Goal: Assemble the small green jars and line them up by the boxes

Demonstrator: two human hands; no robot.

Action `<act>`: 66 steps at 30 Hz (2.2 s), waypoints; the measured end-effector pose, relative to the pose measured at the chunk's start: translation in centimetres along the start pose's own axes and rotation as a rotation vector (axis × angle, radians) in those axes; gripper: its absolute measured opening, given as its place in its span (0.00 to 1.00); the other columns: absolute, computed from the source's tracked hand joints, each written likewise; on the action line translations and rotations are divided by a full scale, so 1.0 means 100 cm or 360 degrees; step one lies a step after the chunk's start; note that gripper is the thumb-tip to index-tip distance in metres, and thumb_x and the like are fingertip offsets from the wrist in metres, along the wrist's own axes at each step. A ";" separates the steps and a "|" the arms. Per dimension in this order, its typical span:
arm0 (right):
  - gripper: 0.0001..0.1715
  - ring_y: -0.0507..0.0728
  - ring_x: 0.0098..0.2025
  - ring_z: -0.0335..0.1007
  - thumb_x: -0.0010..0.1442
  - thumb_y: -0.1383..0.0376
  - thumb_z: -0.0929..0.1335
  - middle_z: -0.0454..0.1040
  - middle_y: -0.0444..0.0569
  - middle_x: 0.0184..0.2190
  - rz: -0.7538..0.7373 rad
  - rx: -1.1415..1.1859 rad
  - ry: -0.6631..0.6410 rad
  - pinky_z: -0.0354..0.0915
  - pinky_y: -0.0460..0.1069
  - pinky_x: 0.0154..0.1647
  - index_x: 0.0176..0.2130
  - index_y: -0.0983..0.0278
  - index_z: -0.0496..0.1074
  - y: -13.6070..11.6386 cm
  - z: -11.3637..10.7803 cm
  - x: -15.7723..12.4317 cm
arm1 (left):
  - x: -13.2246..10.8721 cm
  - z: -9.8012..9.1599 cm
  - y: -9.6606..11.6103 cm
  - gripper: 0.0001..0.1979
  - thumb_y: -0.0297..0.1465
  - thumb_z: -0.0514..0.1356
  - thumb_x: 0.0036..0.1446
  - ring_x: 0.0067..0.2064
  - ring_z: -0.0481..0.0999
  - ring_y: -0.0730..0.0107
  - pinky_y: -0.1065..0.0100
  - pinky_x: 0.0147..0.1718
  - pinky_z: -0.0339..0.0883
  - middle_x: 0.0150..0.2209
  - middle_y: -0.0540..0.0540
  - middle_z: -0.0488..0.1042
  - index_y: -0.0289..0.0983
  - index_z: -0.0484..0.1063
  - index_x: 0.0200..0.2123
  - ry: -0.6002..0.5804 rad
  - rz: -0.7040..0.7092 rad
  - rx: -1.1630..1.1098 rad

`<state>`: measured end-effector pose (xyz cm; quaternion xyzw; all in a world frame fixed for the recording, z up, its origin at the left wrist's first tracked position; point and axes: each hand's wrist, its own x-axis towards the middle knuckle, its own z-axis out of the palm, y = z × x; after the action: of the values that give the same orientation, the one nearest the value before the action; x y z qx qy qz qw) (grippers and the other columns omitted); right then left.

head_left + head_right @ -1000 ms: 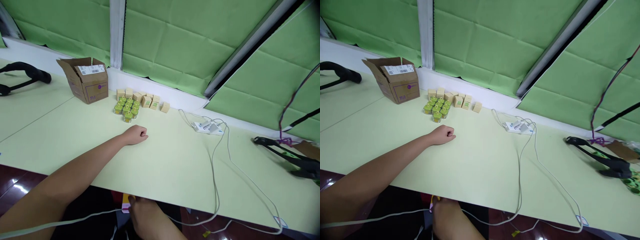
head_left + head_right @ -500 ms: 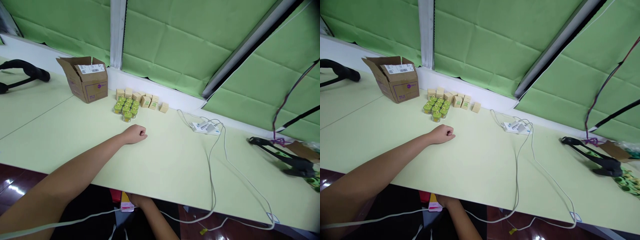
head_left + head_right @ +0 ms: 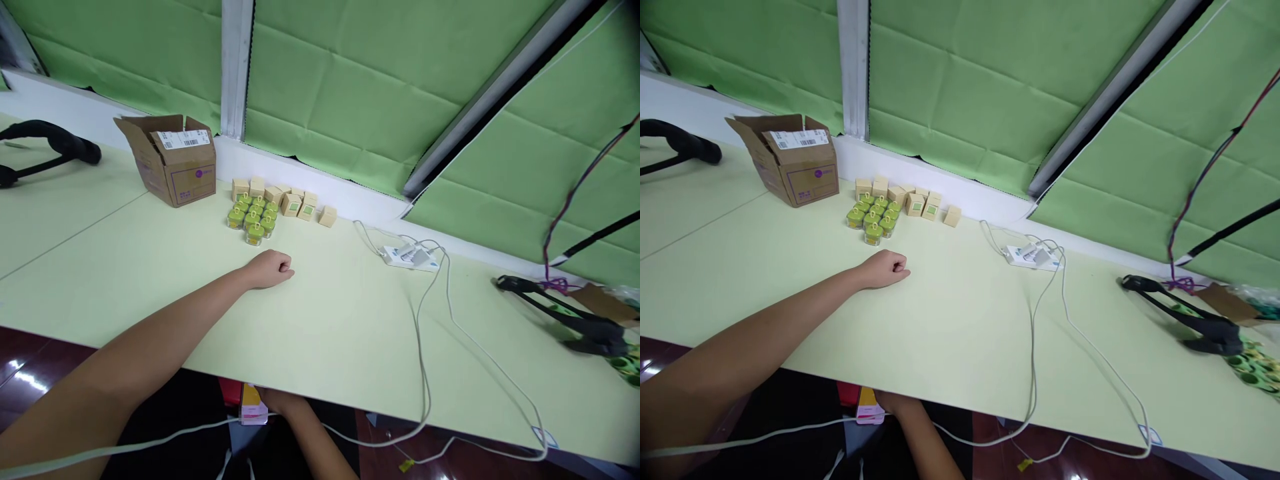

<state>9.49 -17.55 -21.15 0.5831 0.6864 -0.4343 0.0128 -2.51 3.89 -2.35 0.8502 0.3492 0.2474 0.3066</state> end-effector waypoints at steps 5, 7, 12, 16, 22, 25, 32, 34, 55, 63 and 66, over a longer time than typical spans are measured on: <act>0.28 0.63 0.69 0.65 0.68 0.47 0.57 0.75 0.33 0.62 -0.0043 -0.0078 0.0053 0.59 0.63 0.69 0.61 0.35 0.70 -0.005 -0.009 -0.006 | -0.001 -0.001 0.000 0.16 0.37 0.60 0.54 0.25 0.56 0.72 0.66 0.26 0.50 0.22 0.54 0.59 0.39 0.55 0.22 0.0002 0.0013 -0.0017; 0.26 0.62 0.67 0.69 0.69 0.50 0.57 0.76 0.30 0.60 -0.0049 -0.0163 0.0024 0.63 0.63 0.67 0.59 0.33 0.71 -0.009 -0.015 -0.009 | -0.001 -0.001 0.000 0.16 0.36 0.60 0.54 0.25 0.56 0.72 0.66 0.27 0.50 0.22 0.54 0.59 0.39 0.55 0.22 0.0004 0.0019 -0.0023; 0.23 0.63 0.62 0.73 0.69 0.55 0.61 0.77 0.36 0.60 0.0046 -0.0260 -0.0013 0.68 0.60 0.62 0.59 0.38 0.73 -0.040 -0.034 -0.039 | -0.002 0.000 0.002 0.17 0.36 0.60 0.54 0.25 0.56 0.72 0.66 0.27 0.50 0.21 0.55 0.59 0.39 0.55 0.22 0.0009 0.0018 -0.0050; 0.27 0.59 0.54 0.79 0.63 0.54 0.70 0.81 0.47 0.54 -0.0432 0.0038 -0.0515 0.72 0.50 0.56 0.60 0.54 0.75 -0.089 -0.086 -0.105 | -0.003 -0.001 0.009 0.16 0.37 0.59 0.59 0.26 0.57 0.73 0.67 0.28 0.52 0.22 0.55 0.60 0.40 0.56 0.25 0.0212 0.0110 -0.0138; 0.16 0.57 0.51 0.78 0.69 0.58 0.66 0.81 0.49 0.48 -0.0812 0.0586 0.0275 0.72 0.55 0.57 0.50 0.59 0.79 -0.149 -0.230 -0.155 | 0.002 -0.021 0.004 0.03 0.32 0.57 0.63 0.48 0.71 0.60 0.59 0.52 0.64 0.42 0.44 0.73 0.39 0.66 0.39 0.1057 0.0300 0.0229; 0.13 0.55 0.37 0.78 0.65 0.56 0.68 0.80 0.48 0.37 -0.0961 0.0963 0.1074 0.74 0.53 0.45 0.41 0.62 0.78 -0.141 -0.274 -0.100 | 0.006 -0.034 -0.011 0.13 0.31 0.60 0.60 0.58 0.67 0.53 0.52 0.60 0.61 0.52 0.39 0.69 0.39 0.65 0.47 0.1321 0.0078 0.0383; 0.14 0.52 0.32 0.73 0.61 0.57 0.66 0.77 0.45 0.35 -0.0400 0.1150 0.2007 0.70 0.50 0.38 0.42 0.63 0.73 -0.065 -0.264 0.026 | 0.013 -0.035 -0.031 0.30 0.35 0.69 0.51 0.61 0.66 0.41 0.43 0.60 0.64 0.58 0.34 0.66 0.40 0.62 0.55 0.1348 -0.0411 0.0402; 0.15 0.52 0.32 0.73 0.62 0.56 0.65 0.77 0.46 0.36 -0.0399 0.1116 0.1932 0.70 0.50 0.38 0.43 0.63 0.73 -0.058 -0.258 0.028 | 0.015 -0.032 -0.033 0.28 0.35 0.68 0.51 0.61 0.66 0.41 0.43 0.59 0.65 0.57 0.34 0.67 0.39 0.64 0.54 0.1257 -0.0438 0.0419; 0.12 0.57 0.42 0.73 0.62 0.57 0.68 0.75 0.49 0.37 -0.0774 0.0548 0.1740 0.73 0.53 0.47 0.35 0.62 0.76 -0.085 -0.239 0.017 | -0.002 0.007 0.011 0.20 0.32 0.62 0.54 0.56 0.72 0.52 0.54 0.55 0.68 0.53 0.39 0.70 0.39 0.65 0.51 0.0363 0.0228 0.0157; 0.12 0.53 0.33 0.72 0.58 0.55 0.69 0.72 0.42 0.31 -0.0566 0.1560 0.1762 0.74 0.49 0.35 0.33 0.61 0.67 -0.083 -0.252 0.021 | 0.000 0.003 0.000 0.23 0.35 0.62 0.57 0.57 0.71 0.50 0.53 0.56 0.67 0.54 0.37 0.72 0.36 0.65 0.55 0.0419 0.0097 0.0266; 0.09 0.52 0.31 0.73 0.57 0.59 0.69 0.73 0.43 0.32 -0.0361 0.2067 0.1644 0.75 0.49 0.31 0.33 0.61 0.66 -0.074 -0.261 0.020 | 0.002 -0.001 -0.005 0.23 0.34 0.59 0.61 0.63 0.66 0.49 0.50 0.62 0.62 0.59 0.35 0.70 0.35 0.64 0.58 0.0537 0.0065 0.0371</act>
<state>15.60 0.45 -1.62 0.5277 0.2739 -0.4203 -0.6854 -2.65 4.40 -2.63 0.8333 0.4045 0.3505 0.1383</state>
